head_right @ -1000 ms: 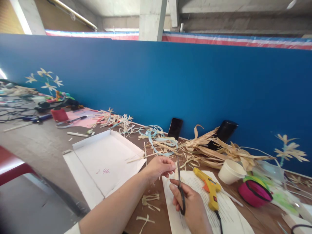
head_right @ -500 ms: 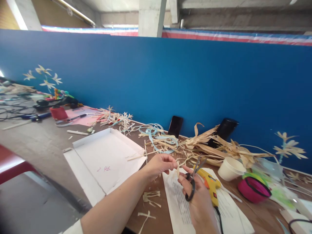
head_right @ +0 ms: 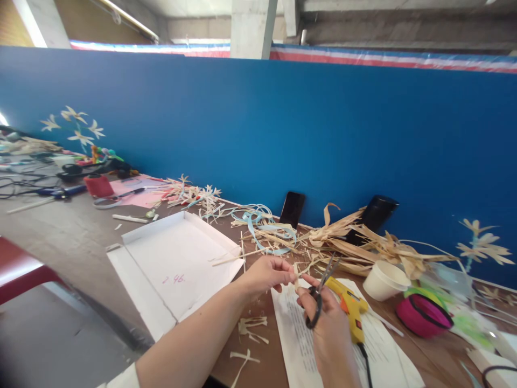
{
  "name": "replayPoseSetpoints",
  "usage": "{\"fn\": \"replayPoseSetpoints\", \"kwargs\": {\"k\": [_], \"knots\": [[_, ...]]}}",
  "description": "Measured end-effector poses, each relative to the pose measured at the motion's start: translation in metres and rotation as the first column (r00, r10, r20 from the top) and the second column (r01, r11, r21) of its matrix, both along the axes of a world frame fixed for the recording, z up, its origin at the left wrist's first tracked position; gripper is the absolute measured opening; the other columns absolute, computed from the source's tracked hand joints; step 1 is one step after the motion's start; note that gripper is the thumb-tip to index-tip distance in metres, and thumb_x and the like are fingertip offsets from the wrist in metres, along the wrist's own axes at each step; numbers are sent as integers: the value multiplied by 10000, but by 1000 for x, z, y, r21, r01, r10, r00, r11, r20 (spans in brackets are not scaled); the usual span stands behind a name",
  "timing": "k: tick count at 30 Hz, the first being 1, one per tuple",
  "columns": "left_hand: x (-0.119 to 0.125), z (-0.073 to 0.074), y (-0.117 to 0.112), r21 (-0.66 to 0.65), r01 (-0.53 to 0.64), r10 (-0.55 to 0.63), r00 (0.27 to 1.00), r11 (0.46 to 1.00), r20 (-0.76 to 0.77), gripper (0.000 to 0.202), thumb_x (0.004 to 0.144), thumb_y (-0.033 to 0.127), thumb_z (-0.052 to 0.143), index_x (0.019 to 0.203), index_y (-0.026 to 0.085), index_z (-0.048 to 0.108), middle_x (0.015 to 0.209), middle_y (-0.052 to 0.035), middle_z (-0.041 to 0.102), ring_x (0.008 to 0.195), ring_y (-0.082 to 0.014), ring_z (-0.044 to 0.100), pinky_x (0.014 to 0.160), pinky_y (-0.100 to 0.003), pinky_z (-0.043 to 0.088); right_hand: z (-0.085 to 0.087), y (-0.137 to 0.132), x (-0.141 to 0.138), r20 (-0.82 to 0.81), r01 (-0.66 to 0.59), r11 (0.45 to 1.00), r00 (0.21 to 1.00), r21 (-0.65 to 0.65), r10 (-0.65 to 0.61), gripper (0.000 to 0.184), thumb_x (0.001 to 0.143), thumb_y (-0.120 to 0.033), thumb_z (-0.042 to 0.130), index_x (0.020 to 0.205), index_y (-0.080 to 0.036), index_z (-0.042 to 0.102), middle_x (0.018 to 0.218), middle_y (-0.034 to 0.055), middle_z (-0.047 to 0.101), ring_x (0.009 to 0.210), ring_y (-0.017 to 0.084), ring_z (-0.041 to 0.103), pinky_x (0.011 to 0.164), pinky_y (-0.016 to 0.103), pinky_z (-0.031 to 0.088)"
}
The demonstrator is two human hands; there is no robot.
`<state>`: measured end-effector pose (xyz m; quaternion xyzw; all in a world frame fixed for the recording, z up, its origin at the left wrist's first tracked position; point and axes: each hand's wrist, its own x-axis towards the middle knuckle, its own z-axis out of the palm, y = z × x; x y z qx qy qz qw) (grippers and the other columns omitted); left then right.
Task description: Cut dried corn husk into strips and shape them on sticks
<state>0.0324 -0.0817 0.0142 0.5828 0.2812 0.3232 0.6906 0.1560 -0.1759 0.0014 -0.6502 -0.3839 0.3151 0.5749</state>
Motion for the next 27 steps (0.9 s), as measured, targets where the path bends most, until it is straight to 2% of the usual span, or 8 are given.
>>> {"fn": "replayPoseSetpoints", "kwargs": {"k": [3, 7, 13, 18, 27], "knots": [[1, -3, 3, -46, -27, 29, 998, 999, 54, 312, 579, 394, 726, 713, 127, 635, 674, -11, 586, 578, -77, 487, 530, -208, 394, 0, -5, -2, -35, -65, 995, 997, -70, 63, 587, 646, -535, 672, 1096, -163, 620, 689, 23, 627, 584, 160, 535, 462, 253, 352], [1, -7, 8, -84, -53, 63, 991, 995, 119, 350, 576, 420, 734, 724, 120, 630, 691, -23, 594, 586, -76, 480, 515, -200, 388, -1, -14, -6, -47, -203, 958, 979, -203, 197, 568, 701, -554, 626, 1113, -164, 622, 639, 4, 606, 550, 132, 488, 460, 237, 324], [3, -8, 10, -76, -96, 105, 987, 992, 124, 359, 585, 425, 730, 740, 118, 627, 674, -20, 592, 583, -75, 488, 504, -190, 383, -5, -20, -4, 10, -312, 921, 946, -235, 323, 554, 748, -550, 579, 1130, -153, 634, 587, 2, 594, 517, 126, 466, 507, 252, 350], [4, -8, 10, -54, -130, 135, 984, 990, 118, 321, 592, 390, 725, 728, 122, 615, 661, -16, 589, 564, -72, 486, 485, -183, 375, -6, -21, -2, 6, -338, 910, 937, -242, 350, 552, 745, -560, 576, 1110, -153, 648, 566, 0, 582, 491, 114, 447, 495, 252, 344], [3, -7, 9, -39, -121, 124, 987, 992, 101, 338, 590, 407, 718, 734, 118, 617, 661, -19, 582, 581, -82, 498, 488, -188, 386, -6, -21, -1, 2, -319, 912, 944, -259, 331, 595, 716, -596, 578, 1092, -141, 655, 523, -10, 554, 461, 106, 419, 471, 247, 318]]}}
